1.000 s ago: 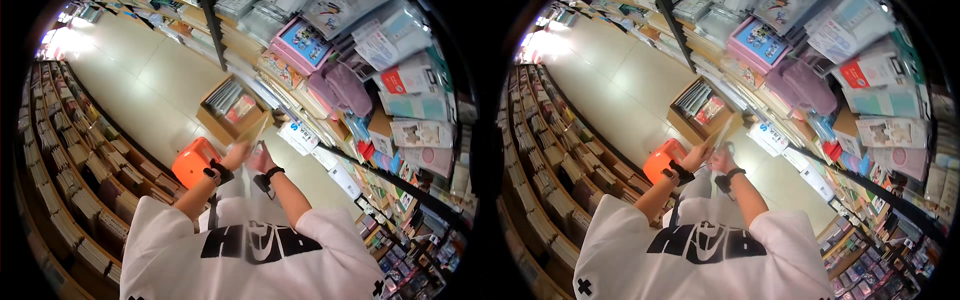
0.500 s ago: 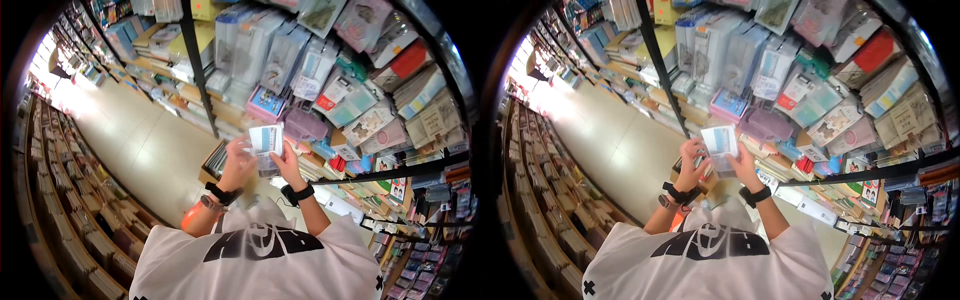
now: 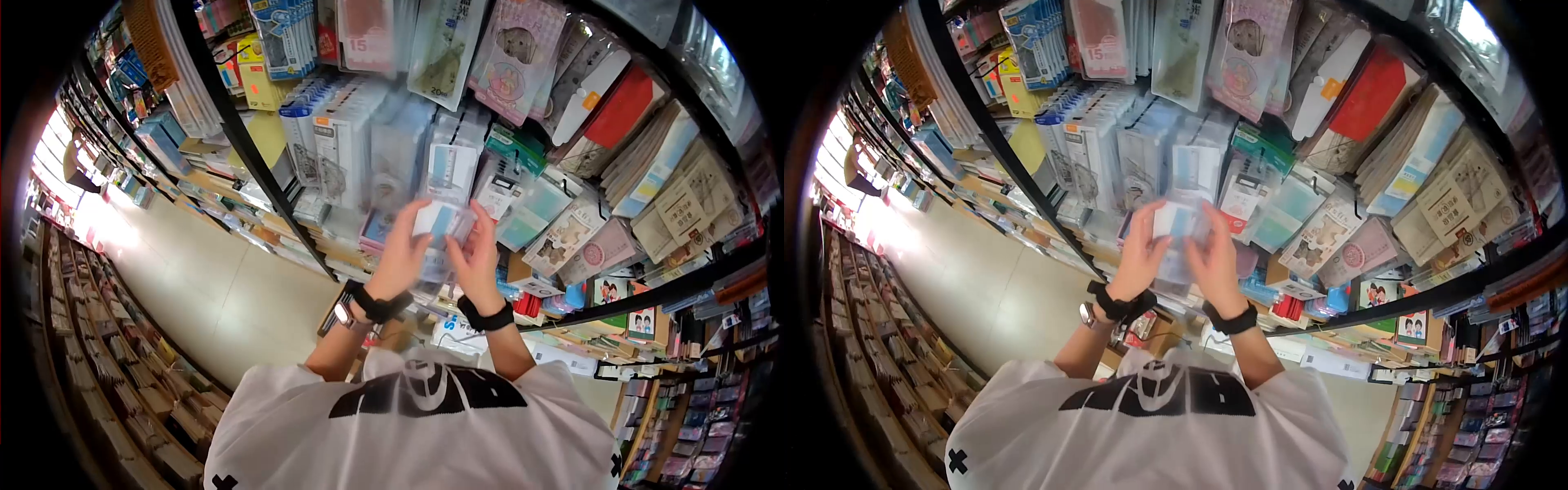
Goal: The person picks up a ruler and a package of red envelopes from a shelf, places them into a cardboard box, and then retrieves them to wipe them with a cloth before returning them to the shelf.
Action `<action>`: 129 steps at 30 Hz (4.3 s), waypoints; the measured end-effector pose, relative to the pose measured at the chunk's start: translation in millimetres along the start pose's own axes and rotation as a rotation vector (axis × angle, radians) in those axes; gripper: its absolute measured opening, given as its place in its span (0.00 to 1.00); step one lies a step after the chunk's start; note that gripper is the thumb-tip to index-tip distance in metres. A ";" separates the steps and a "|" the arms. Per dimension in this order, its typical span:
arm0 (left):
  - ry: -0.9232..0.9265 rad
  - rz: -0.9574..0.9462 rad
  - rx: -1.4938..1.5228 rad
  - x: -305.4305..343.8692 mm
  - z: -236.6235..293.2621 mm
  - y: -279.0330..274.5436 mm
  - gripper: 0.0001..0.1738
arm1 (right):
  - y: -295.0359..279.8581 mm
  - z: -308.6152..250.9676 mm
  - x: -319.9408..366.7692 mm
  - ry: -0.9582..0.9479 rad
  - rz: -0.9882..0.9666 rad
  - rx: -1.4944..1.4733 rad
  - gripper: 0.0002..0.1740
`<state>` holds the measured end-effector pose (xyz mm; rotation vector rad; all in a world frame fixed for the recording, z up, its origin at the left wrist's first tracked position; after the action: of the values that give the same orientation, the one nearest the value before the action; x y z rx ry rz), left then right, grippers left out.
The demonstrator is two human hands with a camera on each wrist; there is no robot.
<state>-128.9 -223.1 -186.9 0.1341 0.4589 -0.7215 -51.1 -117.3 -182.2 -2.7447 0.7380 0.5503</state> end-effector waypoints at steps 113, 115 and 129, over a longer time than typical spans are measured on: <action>-0.177 0.250 -0.493 255.7 34.3 -70.5 0.34 | 119.4 -64.0 202.3 -0.038 -0.197 0.234 0.28; -0.217 0.213 -0.420 252.3 24.6 -60.0 0.31 | 109.1 -68.7 203.5 -0.005 -0.161 0.216 0.27; 0.031 -0.181 -0.378 208.7 27.4 101.9 0.33 | -35.7 -55.0 246.5 0.140 0.145 0.329 0.30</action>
<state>85.5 -280.9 -260.0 -0.2539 0.6346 -0.7977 181.0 -211.1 -230.7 -2.4536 0.9718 0.2378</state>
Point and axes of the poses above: each hand's wrist, its own x-axis away from the middle knuckle, its own y-axis out of the palm, z = x × y, the point moved 10 cm from there along -x, towards the middle knuckle, and after that the axes turned 2 degrees about -z, right-handed, at the moved point
